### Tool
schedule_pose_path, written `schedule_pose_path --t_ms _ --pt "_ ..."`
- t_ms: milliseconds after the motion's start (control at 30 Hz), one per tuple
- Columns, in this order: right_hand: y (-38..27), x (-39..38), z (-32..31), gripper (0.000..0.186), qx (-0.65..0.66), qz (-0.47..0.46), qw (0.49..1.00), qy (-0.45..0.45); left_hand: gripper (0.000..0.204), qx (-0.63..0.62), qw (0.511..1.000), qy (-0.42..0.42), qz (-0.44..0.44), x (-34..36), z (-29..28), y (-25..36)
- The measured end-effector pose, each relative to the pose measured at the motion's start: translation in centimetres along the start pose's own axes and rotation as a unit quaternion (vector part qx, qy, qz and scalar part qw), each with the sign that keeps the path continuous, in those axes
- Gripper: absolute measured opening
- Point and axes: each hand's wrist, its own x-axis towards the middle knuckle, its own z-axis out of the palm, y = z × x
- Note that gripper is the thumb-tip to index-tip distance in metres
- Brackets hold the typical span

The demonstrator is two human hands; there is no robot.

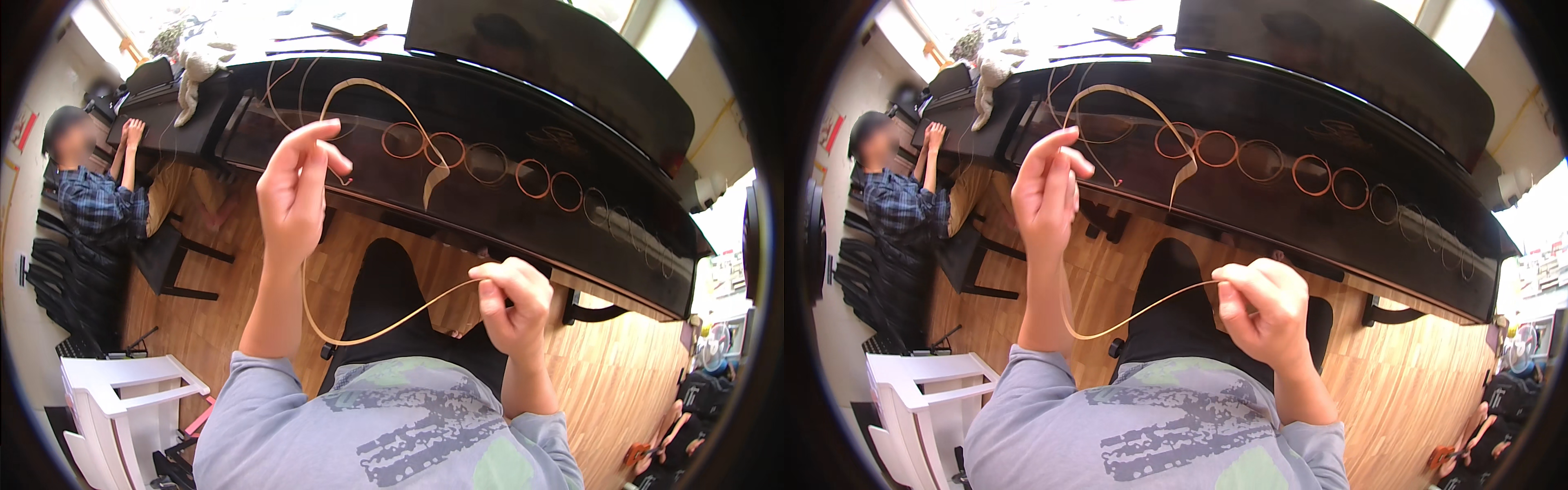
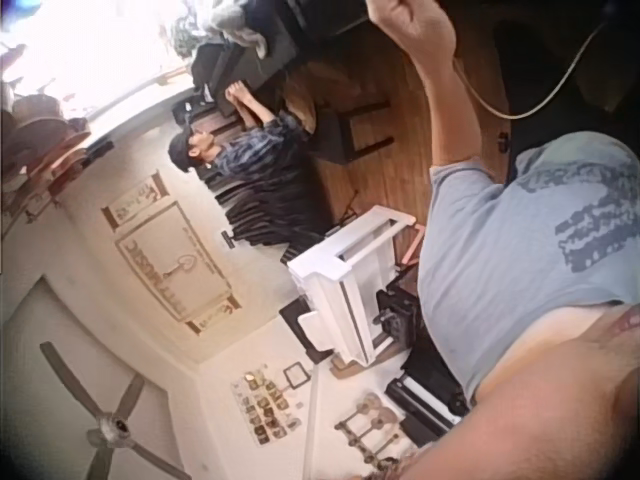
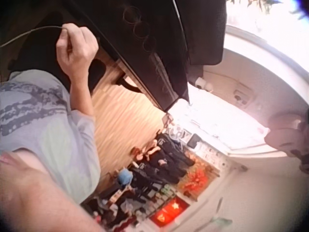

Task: The person bends and twists copper wire by hand to form circular loops. They place each completed loop on the surface of a black piano and continue shaping additional loops from the same wire.

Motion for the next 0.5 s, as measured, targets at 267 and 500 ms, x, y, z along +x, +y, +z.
schedule_pose_path --t_ms 267,500 --pt "0.0 -2.6 -4.6 0.013 0.044 0.015 0.998 0.051 0.03 0.057 0.822 -0.548 -0.143 -5.0 0.8 6.7" --pt "0.0 -6.5 -6.8 0.01 0.014 0.169 0.985 -0.034 0.026 0.268 0.778 -0.542 -0.171 -8.6 4.3 2.3"
